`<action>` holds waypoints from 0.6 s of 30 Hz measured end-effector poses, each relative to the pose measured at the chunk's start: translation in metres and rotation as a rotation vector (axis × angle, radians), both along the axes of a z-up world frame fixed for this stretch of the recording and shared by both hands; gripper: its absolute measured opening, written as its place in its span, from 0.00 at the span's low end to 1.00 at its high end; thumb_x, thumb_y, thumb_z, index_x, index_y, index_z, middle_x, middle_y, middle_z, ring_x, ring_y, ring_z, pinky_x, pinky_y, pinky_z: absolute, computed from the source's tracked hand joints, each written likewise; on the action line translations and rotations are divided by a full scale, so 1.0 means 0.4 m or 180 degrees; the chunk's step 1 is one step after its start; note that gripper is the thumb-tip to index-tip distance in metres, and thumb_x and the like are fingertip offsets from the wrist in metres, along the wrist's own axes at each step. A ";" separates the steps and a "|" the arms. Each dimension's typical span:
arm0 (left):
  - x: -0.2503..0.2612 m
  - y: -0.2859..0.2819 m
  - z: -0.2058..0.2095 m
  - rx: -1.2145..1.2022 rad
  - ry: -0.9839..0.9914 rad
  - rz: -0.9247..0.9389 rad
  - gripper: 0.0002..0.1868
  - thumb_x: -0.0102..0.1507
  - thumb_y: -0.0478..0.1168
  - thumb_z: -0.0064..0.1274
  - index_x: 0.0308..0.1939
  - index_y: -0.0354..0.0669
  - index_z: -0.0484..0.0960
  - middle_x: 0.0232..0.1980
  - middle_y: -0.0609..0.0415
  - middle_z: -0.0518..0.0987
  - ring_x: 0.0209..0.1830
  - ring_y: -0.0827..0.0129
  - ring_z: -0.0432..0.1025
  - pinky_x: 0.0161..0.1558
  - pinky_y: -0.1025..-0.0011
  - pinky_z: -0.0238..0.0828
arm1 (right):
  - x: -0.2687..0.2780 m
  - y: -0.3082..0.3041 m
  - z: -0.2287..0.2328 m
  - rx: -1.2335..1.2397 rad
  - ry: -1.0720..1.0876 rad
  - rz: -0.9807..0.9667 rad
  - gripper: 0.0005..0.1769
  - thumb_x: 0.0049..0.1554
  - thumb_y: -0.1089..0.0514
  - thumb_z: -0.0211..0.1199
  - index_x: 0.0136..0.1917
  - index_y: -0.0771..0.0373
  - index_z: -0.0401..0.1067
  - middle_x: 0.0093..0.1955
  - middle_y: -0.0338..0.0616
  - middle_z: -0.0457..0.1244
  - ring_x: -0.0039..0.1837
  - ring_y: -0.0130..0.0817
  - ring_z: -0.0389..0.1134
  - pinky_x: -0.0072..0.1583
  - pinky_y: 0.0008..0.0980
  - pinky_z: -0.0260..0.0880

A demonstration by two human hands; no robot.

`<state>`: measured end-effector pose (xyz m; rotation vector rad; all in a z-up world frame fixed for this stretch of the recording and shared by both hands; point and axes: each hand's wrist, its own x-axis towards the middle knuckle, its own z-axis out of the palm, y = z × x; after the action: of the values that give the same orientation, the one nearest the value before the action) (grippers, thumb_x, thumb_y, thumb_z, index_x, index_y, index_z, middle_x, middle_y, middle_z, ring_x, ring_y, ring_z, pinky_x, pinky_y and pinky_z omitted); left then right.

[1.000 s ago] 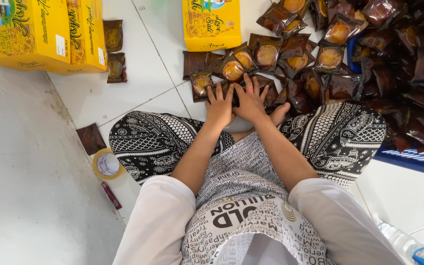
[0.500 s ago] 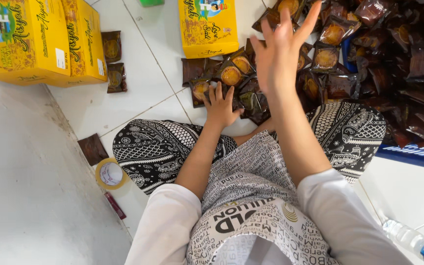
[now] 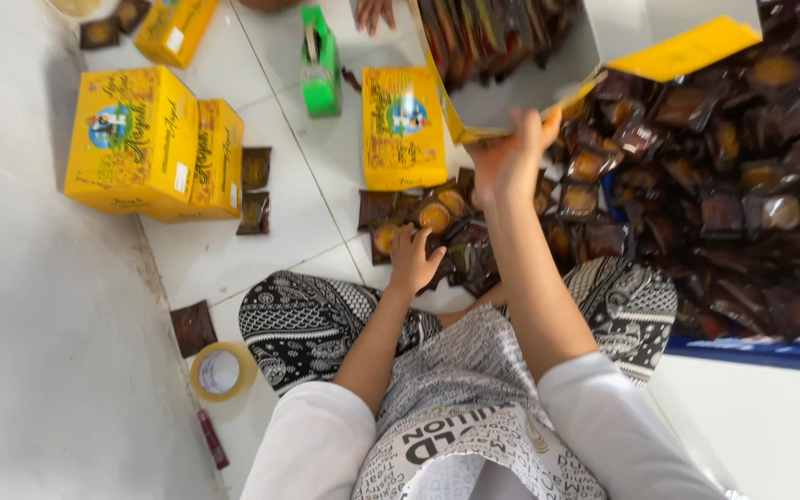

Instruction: The person sits on the floor and packs individually wrapped snack items into yellow cardboard boxes. They arrange the snacks in rows, close the box lids, and move completed boxes aside.

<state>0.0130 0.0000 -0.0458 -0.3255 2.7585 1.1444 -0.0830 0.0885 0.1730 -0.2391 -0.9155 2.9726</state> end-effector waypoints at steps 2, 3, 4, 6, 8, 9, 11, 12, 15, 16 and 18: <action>-0.011 -0.010 0.001 0.0228 0.0394 0.0260 0.26 0.60 0.56 0.43 0.57 0.49 0.63 0.61 0.41 0.56 0.65 0.49 0.47 0.60 0.51 0.49 | 0.030 0.050 -0.012 -0.0312 0.0219 0.0054 0.42 0.52 0.62 0.59 0.66 0.35 0.35 0.63 0.58 0.41 0.63 0.61 0.44 0.60 0.67 0.32; -0.021 -0.021 0.010 0.1201 0.0241 0.0405 0.28 0.60 0.61 0.42 0.59 0.54 0.62 0.63 0.46 0.54 0.66 0.54 0.48 0.60 0.52 0.49 | 0.050 0.077 -0.009 -0.0335 0.0218 0.0165 0.28 0.51 0.59 0.58 0.58 0.45 0.44 0.64 0.59 0.40 0.64 0.59 0.45 0.62 0.66 0.35; -0.025 -0.034 0.017 0.2168 0.0070 0.0532 0.31 0.60 0.66 0.40 0.61 0.58 0.61 0.65 0.51 0.52 0.66 0.58 0.49 0.60 0.54 0.49 | 0.074 0.103 -0.010 -0.0364 0.0202 0.0269 0.17 0.50 0.55 0.57 0.49 0.55 0.54 0.65 0.59 0.40 0.65 0.57 0.45 0.63 0.64 0.38; -0.023 -0.042 0.172 0.2814 0.0168 0.0525 0.30 0.62 0.61 0.37 0.62 0.48 0.58 0.64 0.44 0.54 0.65 0.53 0.51 0.60 0.55 0.51 | 0.138 0.167 0.031 -0.0192 0.0246 0.0390 0.21 0.46 0.58 0.55 0.53 0.54 0.55 0.62 0.52 0.46 0.61 0.50 0.50 0.62 0.59 0.46; -0.029 -0.059 0.273 0.3474 0.0232 0.0507 0.30 0.64 0.55 0.34 0.62 0.39 0.56 0.63 0.37 0.55 0.63 0.49 0.53 0.60 0.56 0.52 | 0.182 0.235 0.022 -0.0004 0.0254 0.0491 0.27 0.43 0.60 0.53 0.57 0.52 0.57 0.58 0.46 0.53 0.57 0.43 0.55 0.61 0.53 0.54; -0.042 -0.075 0.299 0.4237 0.0263 0.0481 0.36 0.61 0.62 0.30 0.64 0.41 0.53 0.64 0.35 0.52 0.64 0.47 0.52 0.59 0.54 0.52 | 0.190 0.269 -0.003 0.0126 0.0103 0.0593 0.30 0.41 0.59 0.51 0.59 0.53 0.56 0.55 0.44 0.55 0.54 0.40 0.56 0.57 0.51 0.56; -0.030 -0.097 0.378 0.5019 0.0240 0.0488 0.42 0.59 0.69 0.26 0.65 0.42 0.50 0.65 0.34 0.50 0.64 0.45 0.51 0.59 0.52 0.52 | 0.201 0.342 -0.071 0.0273 -0.0111 0.0686 0.34 0.38 0.57 0.49 0.61 0.54 0.55 0.52 0.42 0.56 0.51 0.38 0.57 0.53 0.49 0.58; -0.010 -0.108 0.434 0.5142 0.0214 0.0501 0.43 0.57 0.71 0.27 0.65 0.46 0.52 0.67 0.35 0.43 0.65 0.42 0.47 0.58 0.46 0.48 | 0.202 0.377 -0.113 0.0294 -0.0160 0.0936 0.34 0.38 0.56 0.50 0.60 0.56 0.56 0.50 0.43 0.57 0.48 0.40 0.59 0.49 0.49 0.60; -0.009 -0.165 0.330 0.5353 0.0052 0.0253 0.40 0.56 0.70 0.29 0.64 0.50 0.55 0.65 0.39 0.50 0.61 0.42 0.53 0.53 0.46 0.55 | 0.199 0.489 -0.339 0.0702 -0.0617 0.1255 0.34 0.37 0.54 0.52 0.59 0.59 0.58 0.48 0.48 0.59 0.44 0.46 0.61 0.44 0.50 0.62; -0.016 -0.187 0.249 0.5422 -0.0026 -0.0056 0.37 0.58 0.68 0.29 0.64 0.51 0.56 0.60 0.42 0.64 0.56 0.46 0.63 0.47 0.51 0.67 | 0.199 0.527 -0.431 0.1077 -0.0960 0.1336 0.34 0.36 0.53 0.53 0.59 0.60 0.60 0.48 0.52 0.59 0.43 0.51 0.62 0.43 0.51 0.61; 0.035 -0.131 0.331 0.4594 -0.0435 0.0506 0.42 0.54 0.64 0.43 0.66 0.53 0.49 0.65 0.40 0.50 0.61 0.43 0.50 0.54 0.48 0.53 | 0.210 0.345 -0.154 0.1559 -0.0648 0.1573 0.38 0.38 0.57 0.52 0.64 0.60 0.52 0.57 0.54 0.54 0.53 0.51 0.58 0.50 0.51 0.59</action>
<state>0.0268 -0.0525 0.0865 -0.3602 1.2066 2.5414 0.0011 0.2263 0.1115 -0.3450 -1.9364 3.0242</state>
